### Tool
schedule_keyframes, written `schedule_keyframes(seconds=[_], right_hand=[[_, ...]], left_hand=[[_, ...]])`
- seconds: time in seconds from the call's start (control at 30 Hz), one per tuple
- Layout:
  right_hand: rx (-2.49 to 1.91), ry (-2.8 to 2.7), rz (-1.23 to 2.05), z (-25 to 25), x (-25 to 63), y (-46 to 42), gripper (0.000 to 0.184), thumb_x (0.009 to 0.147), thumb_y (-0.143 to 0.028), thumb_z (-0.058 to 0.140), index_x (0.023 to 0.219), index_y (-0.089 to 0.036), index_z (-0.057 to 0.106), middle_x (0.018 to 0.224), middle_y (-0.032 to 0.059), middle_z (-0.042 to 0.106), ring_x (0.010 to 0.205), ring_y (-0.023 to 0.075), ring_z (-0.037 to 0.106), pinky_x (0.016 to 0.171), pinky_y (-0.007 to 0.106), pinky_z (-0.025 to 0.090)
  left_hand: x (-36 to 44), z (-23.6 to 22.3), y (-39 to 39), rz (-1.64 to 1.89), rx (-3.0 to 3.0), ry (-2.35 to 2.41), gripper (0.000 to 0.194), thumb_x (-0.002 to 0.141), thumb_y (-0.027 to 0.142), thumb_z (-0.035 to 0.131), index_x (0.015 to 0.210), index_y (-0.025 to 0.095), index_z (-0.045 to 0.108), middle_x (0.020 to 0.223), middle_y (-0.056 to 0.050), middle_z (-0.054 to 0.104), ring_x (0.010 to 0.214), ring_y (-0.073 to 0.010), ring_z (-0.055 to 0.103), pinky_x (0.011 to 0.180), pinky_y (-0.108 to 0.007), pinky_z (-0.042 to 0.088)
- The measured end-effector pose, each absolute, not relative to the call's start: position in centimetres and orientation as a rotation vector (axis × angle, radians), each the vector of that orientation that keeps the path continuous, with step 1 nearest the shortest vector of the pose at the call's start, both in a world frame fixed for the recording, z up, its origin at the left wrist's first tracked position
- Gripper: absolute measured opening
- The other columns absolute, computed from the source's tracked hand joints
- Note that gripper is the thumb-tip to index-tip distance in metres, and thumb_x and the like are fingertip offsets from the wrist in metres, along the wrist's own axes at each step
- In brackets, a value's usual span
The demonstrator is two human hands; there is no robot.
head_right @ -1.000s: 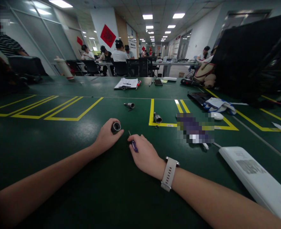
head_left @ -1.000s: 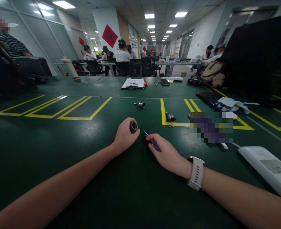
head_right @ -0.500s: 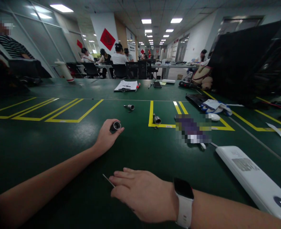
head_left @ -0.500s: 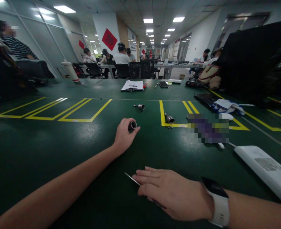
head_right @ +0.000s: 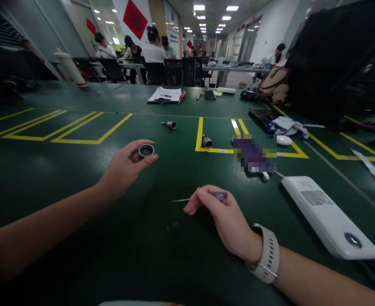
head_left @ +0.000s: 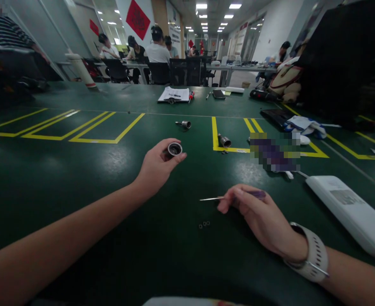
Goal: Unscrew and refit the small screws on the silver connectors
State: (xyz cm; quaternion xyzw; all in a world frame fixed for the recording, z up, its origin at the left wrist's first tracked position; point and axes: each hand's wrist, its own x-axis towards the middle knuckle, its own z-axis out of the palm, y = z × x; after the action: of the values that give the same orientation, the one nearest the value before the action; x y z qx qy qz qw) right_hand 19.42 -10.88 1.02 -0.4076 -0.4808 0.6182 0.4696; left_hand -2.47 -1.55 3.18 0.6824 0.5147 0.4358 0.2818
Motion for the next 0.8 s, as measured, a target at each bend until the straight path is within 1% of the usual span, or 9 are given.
schedule_keyframes(seconds=[0.07,0.1,0.2,0.3,0.43,0.53,0.63,0.73,0.8], right_hand=[[-0.971,-1.064,1.519,1.0,19.3,-10.7,0.03,0.085,-0.038,0.053,0.065,-0.019,0.064,0.056,0.001,0.062,0.06,0.0151,0.058,0.085,0.038,0.047],[-0.973,-1.051,1.517,1.0,19.2,-10.8,0.031,0.083,-0.039,0.054,0.061,-0.019,0.063,0.05,-0.0001,0.058,0.056,0.0147,0.056,0.086,0.039,0.045],[-1.013,-1.083,1.502,1.2,19.2,-11.0,0.033,0.081,-0.042,0.056,0.056,-0.02,0.062,0.044,-0.001,0.054,0.054,0.0157,0.054,0.089,0.04,0.043],[-1.052,-1.124,1.477,1.0,19.3,-11.1,0.034,0.081,-0.044,0.056,0.055,-0.022,0.06,0.044,-0.0009,0.053,0.058,0.0173,0.055,0.088,0.04,0.042],[-1.101,-1.232,1.421,0.5,19.6,-11.1,0.034,0.085,-0.041,0.052,0.058,-0.022,0.06,0.047,-0.0008,0.054,0.065,0.0187,0.058,0.087,0.04,0.042],[-1.148,-1.416,1.306,1.1,19.6,-11.6,0.036,0.088,-0.038,0.047,0.058,-0.022,0.058,0.049,-0.0006,0.054,0.063,0.0179,0.057,0.084,0.039,0.044],[-1.123,-1.763,1.053,2.3,19.4,-12.5,0.034,0.089,-0.028,0.044,0.059,-0.022,0.056,0.056,0.001,0.055,0.06,0.0167,0.054,0.082,0.04,0.045],[-0.985,-2.068,0.821,2.9,19.2,-13.4,0.021,0.084,-0.014,0.044,0.067,-0.022,0.054,0.058,0.0002,0.051,0.058,0.0154,0.05,0.085,0.041,0.044],[-0.895,-2.2,0.729,2.8,19.4,-13.7,0.015,0.08,-0.009,0.047,0.073,-0.021,0.053,0.06,0.0009,0.053,0.059,0.0156,0.05,0.088,0.043,0.043]], left_hand=[[-2.1,4.1,-3.4,1.116,1.572,1.359,0.036,0.074,0.031,0.064,0.107,0.018,0.057,0.091,-0.003,0.063,0.073,-0.0168,0.062,0.062,-0.031,0.051],[-1.8,4.5,-4.3,1.111,1.467,1.332,0.037,0.074,0.03,0.064,0.108,0.018,0.056,0.093,-0.004,0.063,0.075,-0.0175,0.064,0.062,-0.031,0.052],[-1.3,5.3,-6.5,1.091,1.289,1.23,0.037,0.071,0.022,0.066,0.107,0.02,0.058,0.101,-0.005,0.064,0.087,-0.0209,0.065,0.072,-0.036,0.056],[-1.2,5.3,-7.8,1.044,1.213,1.156,0.031,0.073,0.017,0.063,0.104,0.022,0.062,0.101,-0.006,0.065,0.096,-0.0243,0.064,0.079,-0.041,0.056],[-1.5,5.1,-8.3,1.039,1.152,1.122,0.032,0.072,0.016,0.059,0.102,0.024,0.065,0.1,-0.005,0.068,0.097,-0.0259,0.064,0.08,-0.044,0.056],[-1.6,5.0,-8.3,1.03,1.127,1.149,0.033,0.069,0.014,0.06,0.1,0.024,0.067,0.098,-0.005,0.069,0.096,-0.0271,0.064,0.08,-0.046,0.056],[-1.6,4.8,-8.4,0.981,1.172,1.191,0.03,0.069,0.016,0.061,0.097,0.024,0.069,0.095,-0.005,0.069,0.096,-0.0276,0.064,0.078,-0.047,0.056],[-1.7,4.3,-8.4,0.939,1.217,1.159,0.031,0.07,0.017,0.06,0.099,0.025,0.068,0.098,-0.005,0.069,0.098,-0.0273,0.064,0.08,-0.047,0.055],[-1.7,3.9,-8.4,0.932,1.217,1.128,0.035,0.07,0.016,0.059,0.102,0.025,0.067,0.1,-0.005,0.069,0.1,-0.0266,0.063,0.082,-0.046,0.054]])
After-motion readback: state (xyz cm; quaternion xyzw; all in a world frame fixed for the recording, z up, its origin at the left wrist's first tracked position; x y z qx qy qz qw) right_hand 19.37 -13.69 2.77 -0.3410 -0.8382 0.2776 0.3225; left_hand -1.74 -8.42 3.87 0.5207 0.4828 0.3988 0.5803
